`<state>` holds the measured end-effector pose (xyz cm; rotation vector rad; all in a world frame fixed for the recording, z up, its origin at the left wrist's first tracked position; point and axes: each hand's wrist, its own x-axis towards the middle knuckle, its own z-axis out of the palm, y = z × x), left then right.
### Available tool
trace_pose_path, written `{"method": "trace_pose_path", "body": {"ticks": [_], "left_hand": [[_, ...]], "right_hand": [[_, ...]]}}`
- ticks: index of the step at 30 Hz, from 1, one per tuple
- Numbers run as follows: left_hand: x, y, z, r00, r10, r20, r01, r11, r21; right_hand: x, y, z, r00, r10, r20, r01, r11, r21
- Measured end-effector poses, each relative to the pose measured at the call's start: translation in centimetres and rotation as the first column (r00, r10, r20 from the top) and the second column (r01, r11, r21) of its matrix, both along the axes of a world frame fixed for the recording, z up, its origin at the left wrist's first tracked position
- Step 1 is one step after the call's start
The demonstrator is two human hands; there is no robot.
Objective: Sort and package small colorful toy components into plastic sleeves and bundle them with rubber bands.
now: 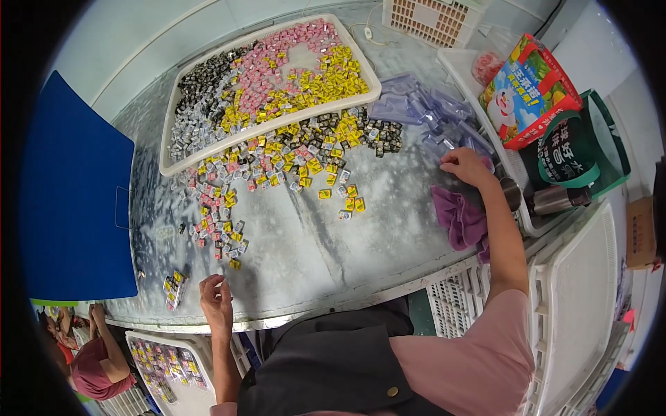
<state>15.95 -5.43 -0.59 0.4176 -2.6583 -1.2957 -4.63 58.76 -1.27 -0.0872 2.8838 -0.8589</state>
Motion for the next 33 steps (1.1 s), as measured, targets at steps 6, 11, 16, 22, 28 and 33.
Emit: {"method": "trace_pose_path", "body": {"ticks": [6, 11, 16, 22, 28, 33], "left_hand": [[-0.1, 0.0, -1.2, 0.999, -0.032, -0.002, 0.032, 0.999, 0.025], [-0.3, 0.3, -1.8, 0.998, -0.056, -0.008, 0.056, 0.998, 0.018], [-0.5, 0.5, -1.9, 0.999, -0.044, 0.028, 0.043, 0.998, 0.040], [-0.8, 0.7, -2.0, 0.999, -0.042, 0.035, 0.041, 0.999, 0.035], [-0.8, 0.2, -3.1, 0.996, -0.077, -0.038, 0.077, 0.997, -0.004], [-0.8, 0.0, -3.5, 0.996, -0.082, -0.046, 0.081, 0.996, -0.030]], "right_hand": [[0.3, -0.3, -0.9, 0.986, 0.058, -0.154, -0.033, 0.987, 0.156], [1.2, -1.7, -3.5, 0.957, 0.029, -0.289, 0.110, 0.884, 0.454], [1.0, -2.2, -3.4, 0.946, 0.036, -0.324, 0.139, 0.855, 0.499], [1.1, -3.2, -3.0, 0.878, -0.068, -0.474, 0.228, 0.931, 0.287], [0.6, -2.8, -2.9, 0.885, -0.210, -0.415, 0.291, 0.946, 0.143], [0.7, -3.1, -2.5, 0.895, -0.121, -0.429, 0.192, 0.973, 0.127]]}}
